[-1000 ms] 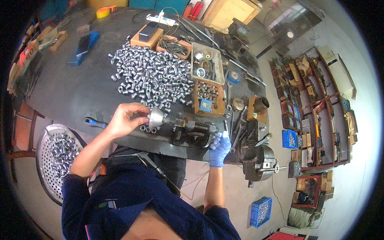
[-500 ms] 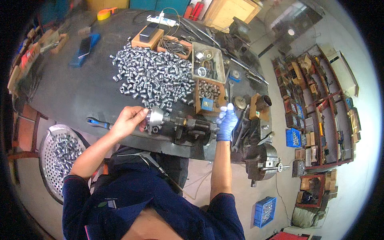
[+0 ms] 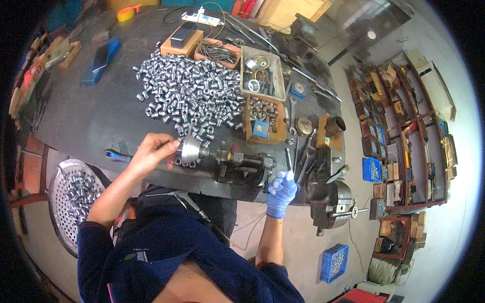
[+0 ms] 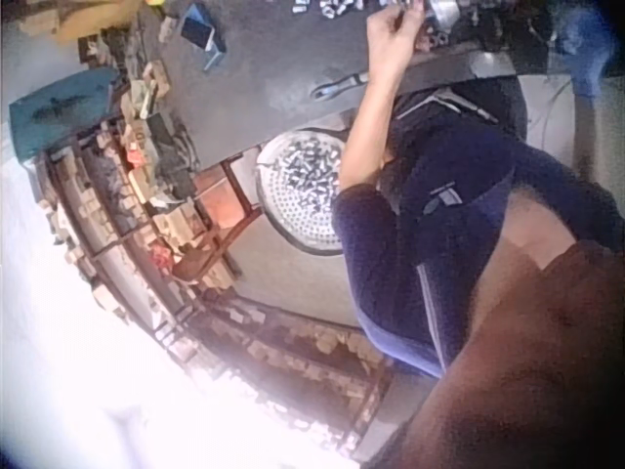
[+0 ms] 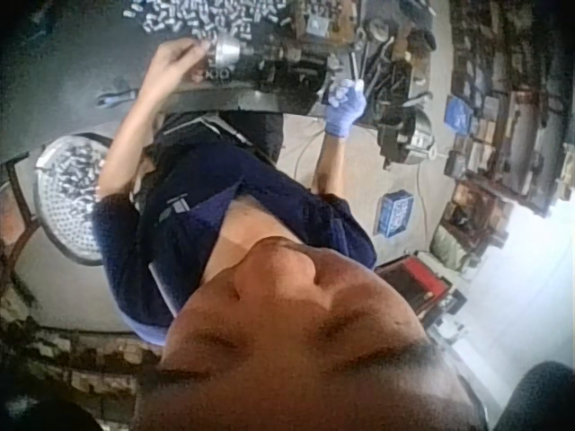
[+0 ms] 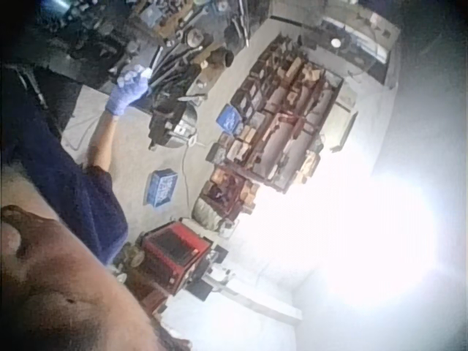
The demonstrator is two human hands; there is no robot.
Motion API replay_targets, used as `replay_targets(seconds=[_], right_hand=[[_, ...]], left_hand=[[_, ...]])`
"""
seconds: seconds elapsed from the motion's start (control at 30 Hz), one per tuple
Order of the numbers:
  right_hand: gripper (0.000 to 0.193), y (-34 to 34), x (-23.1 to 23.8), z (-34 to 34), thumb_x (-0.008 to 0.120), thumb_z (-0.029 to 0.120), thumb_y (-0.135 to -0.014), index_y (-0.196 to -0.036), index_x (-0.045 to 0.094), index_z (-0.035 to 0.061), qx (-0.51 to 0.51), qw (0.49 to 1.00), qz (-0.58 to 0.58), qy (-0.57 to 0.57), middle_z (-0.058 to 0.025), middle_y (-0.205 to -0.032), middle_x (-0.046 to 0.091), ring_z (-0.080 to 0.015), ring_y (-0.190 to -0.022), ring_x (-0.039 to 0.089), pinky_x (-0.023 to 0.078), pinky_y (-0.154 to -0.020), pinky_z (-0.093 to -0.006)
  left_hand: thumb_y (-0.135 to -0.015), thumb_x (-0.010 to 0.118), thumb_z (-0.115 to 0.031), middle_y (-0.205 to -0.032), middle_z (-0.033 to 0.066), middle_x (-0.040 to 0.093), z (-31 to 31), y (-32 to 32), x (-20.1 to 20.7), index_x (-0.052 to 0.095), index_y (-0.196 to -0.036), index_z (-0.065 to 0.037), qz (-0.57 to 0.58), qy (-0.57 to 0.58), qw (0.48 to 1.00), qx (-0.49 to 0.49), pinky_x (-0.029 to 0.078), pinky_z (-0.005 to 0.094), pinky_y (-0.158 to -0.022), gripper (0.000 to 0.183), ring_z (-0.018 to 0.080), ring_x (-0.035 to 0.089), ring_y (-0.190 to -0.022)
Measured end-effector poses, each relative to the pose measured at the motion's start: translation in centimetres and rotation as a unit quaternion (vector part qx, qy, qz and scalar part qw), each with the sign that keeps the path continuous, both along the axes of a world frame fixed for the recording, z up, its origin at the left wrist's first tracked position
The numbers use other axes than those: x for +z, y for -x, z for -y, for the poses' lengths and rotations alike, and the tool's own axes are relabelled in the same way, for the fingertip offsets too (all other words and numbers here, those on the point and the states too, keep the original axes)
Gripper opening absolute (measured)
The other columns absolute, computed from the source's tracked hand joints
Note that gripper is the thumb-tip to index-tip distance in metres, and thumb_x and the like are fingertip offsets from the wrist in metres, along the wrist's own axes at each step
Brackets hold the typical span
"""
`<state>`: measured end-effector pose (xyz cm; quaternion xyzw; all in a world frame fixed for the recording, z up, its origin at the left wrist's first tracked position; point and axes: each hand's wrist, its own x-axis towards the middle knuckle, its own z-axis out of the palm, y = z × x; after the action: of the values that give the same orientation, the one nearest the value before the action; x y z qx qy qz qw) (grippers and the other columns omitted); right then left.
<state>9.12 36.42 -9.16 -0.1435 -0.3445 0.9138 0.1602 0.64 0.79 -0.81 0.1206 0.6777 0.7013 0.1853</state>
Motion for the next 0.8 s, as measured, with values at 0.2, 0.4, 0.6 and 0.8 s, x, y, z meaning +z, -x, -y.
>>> replay_targets(seconds=[0.2,0.4,0.6,0.8], right_hand=[[0.029,2.9,0.2,1.9,0.052,0.032,-0.087,-0.075,0.056,0.0054,-0.085,0.977,0.145,-0.129,-0.0007,-0.053,0.05,-0.0077,-0.038,0.043,0.028,-0.028,-0.018],[0.023,3.0,-0.5,1.1,0.055,0.028,-0.085,-0.074,0.052,0.0084,-0.085,0.983,0.128,-0.1,-0.0001,-0.054,0.05,-0.0058,-0.039,0.043,0.028,-0.029,-0.0168],[0.027,2.3,-0.8,0.7,0.053,0.032,-0.086,-0.073,0.055,0.0091,-0.048,0.995,0.062,-0.068,0.001,-0.055,0.05,-0.006,-0.041,0.043,0.029,-0.032,-0.0175],[0.033,2.5,0.2,1.9,0.052,0.036,-0.086,-0.073,0.058,0.0068,-0.045,0.998,0.048,-0.021,-0.0026,-0.063,0.059,-0.0071,-0.039,0.045,0.028,-0.031,-0.0168]], left_hand=[[-0.084,0.058,-0.033,-0.058,0.0064,0.054,0.3,0.1,-0.1,0.054,-0.067,0.001,0.061,-0.023,0.998,-0.012,0.042,0.0244,-0.047,0.039,0.013,0.053,-0.05],[-0.085,0.058,-0.028,-0.058,0.0041,0.054,0.9,0.1,-0.9,0.056,-0.067,0.001,0.027,-0.04,0.999,-0.013,0.042,0.0227,-0.045,0.034,0.0098,0.051,-0.05],[-0.082,0.059,-0.017,-0.062,0.0064,0.057,6.5,-2.5,-1.7,0.058,-0.076,0.003,-0.014,-0.02,0.994,0.104,0.044,0.0251,-0.05,0.021,0.0132,0.055,-0.052],[-0.073,0.064,-0.003,-0.078,0.0129,0.062,18.8,-10.6,-4.9,0.056,-0.092,0.011,-0.056,0.222,0.904,0.36,0.046,0.0225,-0.061,0.025,0.0123,0.057,-0.066]])
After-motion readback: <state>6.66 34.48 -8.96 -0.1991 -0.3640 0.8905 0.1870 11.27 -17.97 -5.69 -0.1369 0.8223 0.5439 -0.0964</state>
